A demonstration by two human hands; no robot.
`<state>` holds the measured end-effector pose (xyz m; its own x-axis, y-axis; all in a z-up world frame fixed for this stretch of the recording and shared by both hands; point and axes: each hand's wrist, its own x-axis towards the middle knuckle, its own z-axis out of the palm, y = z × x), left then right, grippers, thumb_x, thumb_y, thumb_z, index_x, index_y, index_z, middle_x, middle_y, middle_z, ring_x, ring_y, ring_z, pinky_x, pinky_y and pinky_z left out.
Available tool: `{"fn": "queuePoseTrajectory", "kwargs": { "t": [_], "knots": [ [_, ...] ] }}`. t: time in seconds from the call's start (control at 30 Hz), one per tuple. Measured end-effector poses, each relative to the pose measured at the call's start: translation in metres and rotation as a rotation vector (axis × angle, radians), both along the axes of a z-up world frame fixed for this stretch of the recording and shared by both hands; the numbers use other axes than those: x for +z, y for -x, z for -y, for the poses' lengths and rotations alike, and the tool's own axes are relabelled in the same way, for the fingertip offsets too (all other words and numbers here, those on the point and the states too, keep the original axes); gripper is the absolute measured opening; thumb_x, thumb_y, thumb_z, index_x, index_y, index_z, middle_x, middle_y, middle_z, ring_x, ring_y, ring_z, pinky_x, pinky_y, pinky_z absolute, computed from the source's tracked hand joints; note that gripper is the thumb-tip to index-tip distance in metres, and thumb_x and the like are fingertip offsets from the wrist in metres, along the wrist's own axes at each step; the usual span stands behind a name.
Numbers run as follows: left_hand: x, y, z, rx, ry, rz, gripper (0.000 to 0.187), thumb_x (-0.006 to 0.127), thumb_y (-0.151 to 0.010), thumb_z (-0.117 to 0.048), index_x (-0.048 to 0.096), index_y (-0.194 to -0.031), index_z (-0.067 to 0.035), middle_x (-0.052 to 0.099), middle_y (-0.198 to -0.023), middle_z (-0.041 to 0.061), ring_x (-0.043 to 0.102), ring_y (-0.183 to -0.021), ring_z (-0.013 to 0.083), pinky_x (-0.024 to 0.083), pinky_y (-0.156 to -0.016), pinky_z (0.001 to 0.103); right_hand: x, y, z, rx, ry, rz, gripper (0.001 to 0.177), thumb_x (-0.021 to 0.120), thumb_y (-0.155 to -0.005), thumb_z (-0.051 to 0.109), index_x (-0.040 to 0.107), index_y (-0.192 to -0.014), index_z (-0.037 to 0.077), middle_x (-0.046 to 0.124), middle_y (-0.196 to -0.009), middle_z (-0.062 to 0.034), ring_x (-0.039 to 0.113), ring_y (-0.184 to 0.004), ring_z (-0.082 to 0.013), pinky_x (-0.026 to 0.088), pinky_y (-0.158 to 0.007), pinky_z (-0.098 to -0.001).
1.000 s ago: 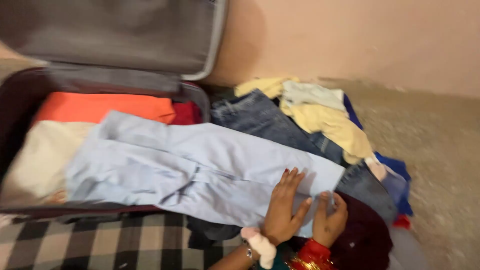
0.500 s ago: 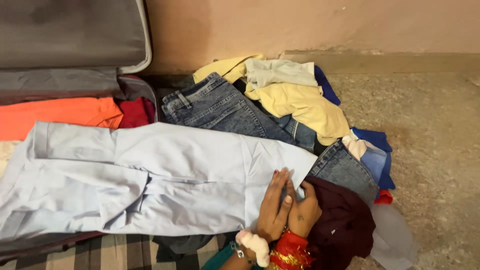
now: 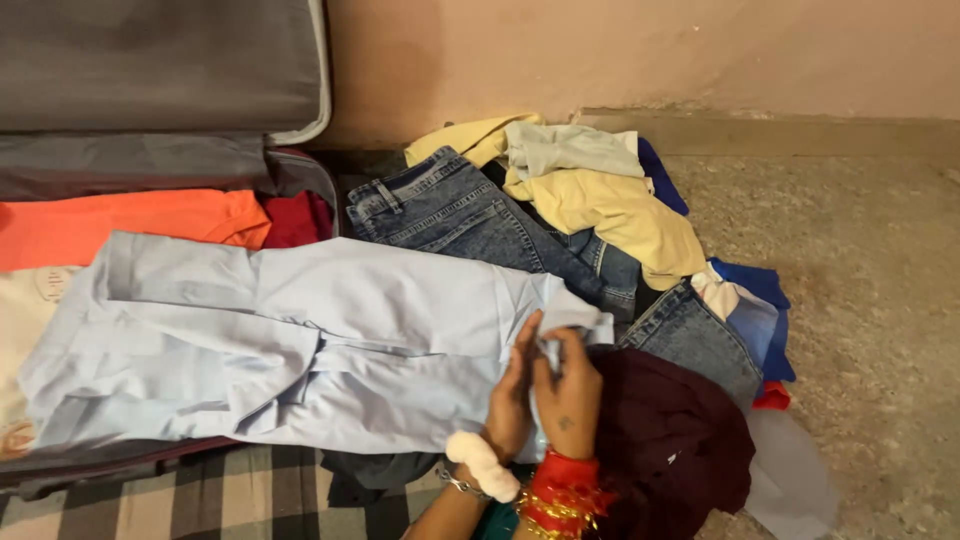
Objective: The person folds a light blue shirt, a white t-shirt, and a pair of jeans, then places them neatly into an open suitcase. The person handles each item one at a time, smoothing and folding them before stacking them inside the suitcase.
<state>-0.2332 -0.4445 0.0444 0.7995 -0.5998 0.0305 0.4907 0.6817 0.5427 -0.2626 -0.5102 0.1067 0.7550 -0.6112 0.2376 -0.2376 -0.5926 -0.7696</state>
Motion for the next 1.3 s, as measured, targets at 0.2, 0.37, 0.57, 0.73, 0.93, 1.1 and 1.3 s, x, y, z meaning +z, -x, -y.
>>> {"fn": "queuePoseTrajectory", "kwargs": {
  "t": [0.2,0.37,0.57,0.73,0.93,1.1,1.3],
  "knots": [
    [-0.039,-0.021,-0.014,0.013,0.527,-0.194,0.062,0.036,-0.117,-0.044,0.035,-0.164,-0.004,0.043,-0.159,0.015,0.042,-0.144,0.0261,0.03,-0.123,0.038,0.022,-0.016,-0.046,0.317,0.351,0.201,0.033,0.063,-0.094,0.006,0.061,-0.126,-0.001,0.058,-0.135,-0.0324,0.062,-0.116,-0.0539,0.054,-0.09,-0.047],
    [-0.021,-0.018,-0.027,0.007,0.339,-0.485,0.064,0.037,-0.106,-0.05,0.041,-0.159,-0.015,0.046,-0.155,0.008,0.045,-0.132,0.0241,0.036,-0.113,0.038,0.015,-0.012,-0.04,0.027,-0.511,0.158,0.031,0.055,-0.098,0.013,0.065,-0.127,0.008,0.065,-0.146,-0.0142,0.074,-0.104,-0.0345,0.06,-0.081,-0.0463],
    [0.027,-0.017,-0.028,-0.086,0.349,-0.208,0.078,0.03,-0.105,-0.063,0.036,-0.161,-0.01,0.04,-0.165,0.011,0.041,-0.147,0.0245,0.032,-0.122,0.035,-0.021,-0.021,-0.037,-0.458,0.444,0.409,0.06,0.092,-0.077,0.014,0.06,-0.127,0.006,0.05,-0.137,-0.0144,0.049,-0.131,-0.03,0.046,-0.104,-0.045],
    [0.03,-0.018,-0.029,-0.131,0.499,-0.303,0.075,0.032,-0.103,-0.062,0.03,-0.162,-0.017,0.032,-0.168,0.009,0.039,-0.146,0.0284,0.03,-0.122,0.043,-0.032,-0.023,-0.033,-0.575,0.063,0.419,0.125,0.096,-0.065,0.012,0.008,-0.154,0.003,0.026,-0.153,-0.0286,0.041,-0.128,-0.0366,0.041,-0.101,-0.0465],
    [0.019,-0.021,-0.021,-0.112,0.42,-0.311,0.074,0.034,-0.102,-0.06,0.03,-0.162,-0.017,0.032,-0.167,0.008,0.035,-0.149,0.0297,0.027,-0.123,0.044,-0.037,-0.025,-0.027,-0.208,-0.3,0.555,0.127,0.085,-0.08,0.009,-0.011,-0.163,0.004,0.026,-0.163,-0.0317,0.031,-0.151,-0.0358,0.026,-0.122,-0.0484],
    [0.041,-0.025,-0.033,-0.118,0.033,-0.117,0.078,0.035,-0.103,-0.06,0.033,-0.162,-0.009,0.036,-0.167,0.008,0.032,-0.151,0.0228,0.022,-0.124,0.037,-0.021,-0.02,-0.036,-0.033,-0.241,0.556,0.104,0.076,-0.09,0.015,0.006,-0.166,0.003,0.031,-0.166,-0.0303,0.034,-0.153,-0.0375,0.028,-0.124,-0.048],
    [0.097,-0.028,-0.088,-0.233,0.102,0.155,0.076,0.028,-0.105,-0.06,0.027,-0.164,-0.013,0.036,-0.165,0.013,0.036,-0.15,0.0248,0.023,-0.125,0.037,0.042,-0.022,-0.081,0.183,-0.054,0.543,0.084,0.055,-0.107,0.034,0.007,-0.167,0.0,0.028,-0.171,-0.0267,0.03,-0.159,-0.0418,0.027,-0.128,-0.0491]
  ]
}}
